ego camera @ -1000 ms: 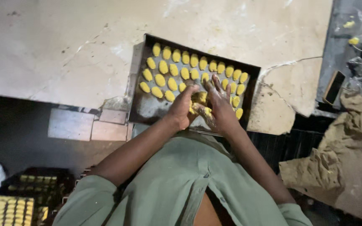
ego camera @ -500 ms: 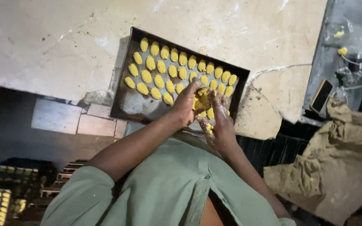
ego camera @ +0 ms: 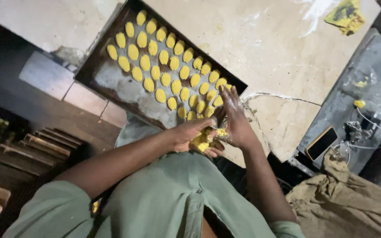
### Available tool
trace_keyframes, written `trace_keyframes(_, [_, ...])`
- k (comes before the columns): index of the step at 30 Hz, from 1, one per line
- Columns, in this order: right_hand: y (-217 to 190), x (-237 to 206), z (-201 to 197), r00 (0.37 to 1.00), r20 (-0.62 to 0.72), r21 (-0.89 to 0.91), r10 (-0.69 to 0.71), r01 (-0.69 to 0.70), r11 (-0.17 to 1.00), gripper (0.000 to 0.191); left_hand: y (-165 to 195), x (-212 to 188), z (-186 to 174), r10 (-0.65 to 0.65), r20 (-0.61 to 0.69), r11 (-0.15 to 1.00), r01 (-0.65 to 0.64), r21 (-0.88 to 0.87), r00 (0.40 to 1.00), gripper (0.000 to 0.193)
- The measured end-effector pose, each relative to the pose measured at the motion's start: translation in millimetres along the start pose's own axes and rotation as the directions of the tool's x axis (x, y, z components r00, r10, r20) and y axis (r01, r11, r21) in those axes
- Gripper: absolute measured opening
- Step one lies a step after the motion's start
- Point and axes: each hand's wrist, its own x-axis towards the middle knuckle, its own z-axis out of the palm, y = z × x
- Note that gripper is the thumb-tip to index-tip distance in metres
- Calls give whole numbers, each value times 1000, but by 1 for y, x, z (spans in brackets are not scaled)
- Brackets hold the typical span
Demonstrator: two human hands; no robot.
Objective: The person holds a piping bag filled with yellow dough and pipes ridged oval dough pieces one at a time onto a baking tray, filling rows across the tray. When a tray is full, the person sets it aside, takes an empty tray, and continues piping dough pieces onto it.
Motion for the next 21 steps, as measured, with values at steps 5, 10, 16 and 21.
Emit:
trace_keyframes(5, [-14, 25, 5, 998, -59, 76, -26, 31, 997, 89, -4, -25, -27, 185, -134, 967, -204, -150, 974, 58])
trace_keyframes(10, [-81, 52, 69, 987, 87, 378, 138, -161, 912, 53, 26, -61, -57, 516, -525, 690, -692, -214, 677, 35])
trace_keyframes(16, [-121, 123, 126, 811, 307, 863, 498, -458, 214, 49, 58, -104, -97, 570, -479, 548, -743, -384, 668, 41])
trace_keyframes(21, [-93, 213, 137, 907, 329, -25, -261, 285, 958, 35, 56, -124, -125, 397, -587, 700, -647, -304, 706, 32])
